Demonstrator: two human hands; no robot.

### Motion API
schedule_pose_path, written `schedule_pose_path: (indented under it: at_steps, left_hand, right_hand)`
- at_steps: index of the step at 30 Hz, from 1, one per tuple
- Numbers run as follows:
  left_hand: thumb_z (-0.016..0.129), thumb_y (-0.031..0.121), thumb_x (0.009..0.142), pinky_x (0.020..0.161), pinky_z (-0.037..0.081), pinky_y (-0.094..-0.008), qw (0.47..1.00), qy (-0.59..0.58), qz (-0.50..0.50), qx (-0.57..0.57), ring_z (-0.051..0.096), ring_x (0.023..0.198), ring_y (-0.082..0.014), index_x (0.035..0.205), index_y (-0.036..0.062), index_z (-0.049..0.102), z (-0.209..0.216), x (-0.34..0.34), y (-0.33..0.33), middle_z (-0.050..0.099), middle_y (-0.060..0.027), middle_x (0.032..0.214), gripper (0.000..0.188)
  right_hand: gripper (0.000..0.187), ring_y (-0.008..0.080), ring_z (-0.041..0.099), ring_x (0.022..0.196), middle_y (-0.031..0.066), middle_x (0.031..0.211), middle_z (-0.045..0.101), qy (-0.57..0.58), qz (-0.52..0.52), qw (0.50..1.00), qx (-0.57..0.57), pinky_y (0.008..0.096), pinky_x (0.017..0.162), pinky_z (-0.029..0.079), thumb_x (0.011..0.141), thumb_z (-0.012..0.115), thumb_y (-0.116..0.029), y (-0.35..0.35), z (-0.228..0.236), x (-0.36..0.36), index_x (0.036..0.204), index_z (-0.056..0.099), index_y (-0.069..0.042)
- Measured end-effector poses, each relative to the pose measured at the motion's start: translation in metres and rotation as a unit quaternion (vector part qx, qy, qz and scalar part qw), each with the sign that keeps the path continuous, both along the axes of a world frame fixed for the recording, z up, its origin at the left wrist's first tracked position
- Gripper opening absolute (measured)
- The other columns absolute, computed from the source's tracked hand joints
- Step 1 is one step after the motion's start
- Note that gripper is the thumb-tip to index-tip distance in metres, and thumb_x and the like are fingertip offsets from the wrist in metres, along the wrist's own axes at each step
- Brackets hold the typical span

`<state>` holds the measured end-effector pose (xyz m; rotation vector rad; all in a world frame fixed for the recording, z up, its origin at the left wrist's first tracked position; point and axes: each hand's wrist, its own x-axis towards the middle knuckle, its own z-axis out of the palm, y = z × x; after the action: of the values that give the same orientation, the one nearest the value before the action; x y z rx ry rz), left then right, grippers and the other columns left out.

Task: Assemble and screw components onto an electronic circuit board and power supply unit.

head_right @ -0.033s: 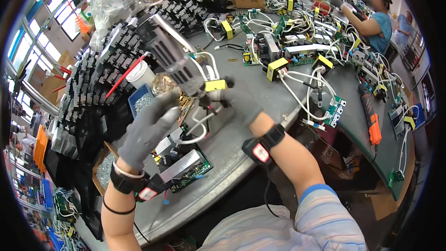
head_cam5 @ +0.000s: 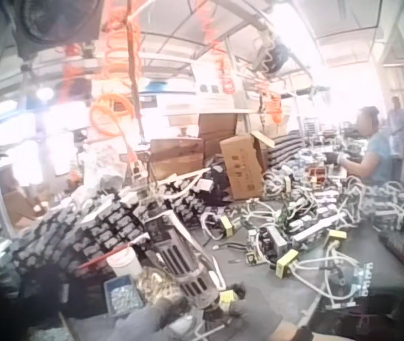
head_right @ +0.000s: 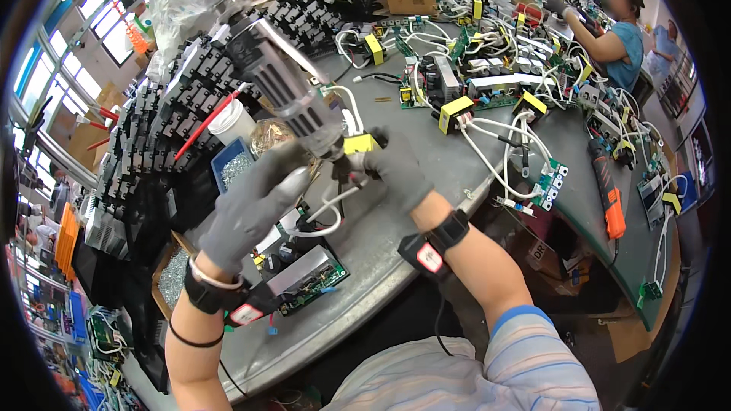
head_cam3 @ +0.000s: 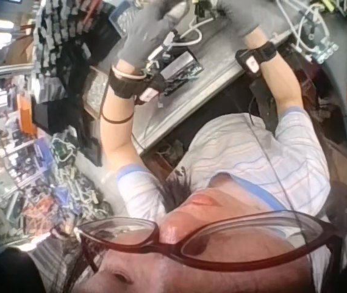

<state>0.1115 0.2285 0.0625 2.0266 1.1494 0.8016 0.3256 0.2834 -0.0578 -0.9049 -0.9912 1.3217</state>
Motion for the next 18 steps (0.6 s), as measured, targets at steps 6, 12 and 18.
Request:
schedule_pose_path:
  at_steps: [6, 12, 18]
  left_hand:
    - [0.054, 0.030, 0.091, 0.070, 0.048, -0.0407, 0.965, 0.136, 0.097, 0.203, 0.062, 0.079, -0.0313, 0.106, 0.0040, 0.059, 0.019, 0.043, 0.026, 0.065, -0.0161, 0.086, 0.030]
    - [0.053, 0.037, 0.096, 0.072, 0.051, -0.0300, 0.994, 0.035, 0.097, 0.039, 0.063, 0.083, -0.0218, 0.119, 0.0023, 0.055, 0.027, 0.000, 0.007, 0.065, -0.0099, 0.098, 0.042]
    - [0.051, 0.036, 0.096, 0.082, 0.050, -0.0339, 0.889, -0.399, -0.019, -0.223, 0.062, 0.086, -0.0146, 0.118, 0.0014, 0.057, 0.051, -0.035, 0.006, 0.065, -0.0064, 0.095, 0.042]
  right_hand:
    - [0.049, 0.0199, 0.063, 0.091, 0.0122, 0.106, 0.061, 0.094, -0.170, 0.980, 0.037, 0.0309, 0.082, 0.054, 0.070, 0.066, 0.005, -0.055, 0.007, -0.024, 0.117, 0.050, 0.005]
    - [0.050, 0.0230, 0.054, 0.098, 0.0131, 0.107, 0.053, -0.091, -0.186, 0.901, 0.381, 0.0339, 0.087, 0.046, 0.063, 0.072, -0.001, -0.072, 0.035, -0.039, 0.109, 0.053, -0.005]
    - [0.045, 0.0367, 0.053, 0.099, 0.0146, 0.109, 0.053, -0.266, 0.006, 0.771, 0.579, 0.0432, 0.086, 0.045, 0.060, 0.067, 0.004, -0.056, 0.096, -0.054, 0.103, 0.055, -0.005]
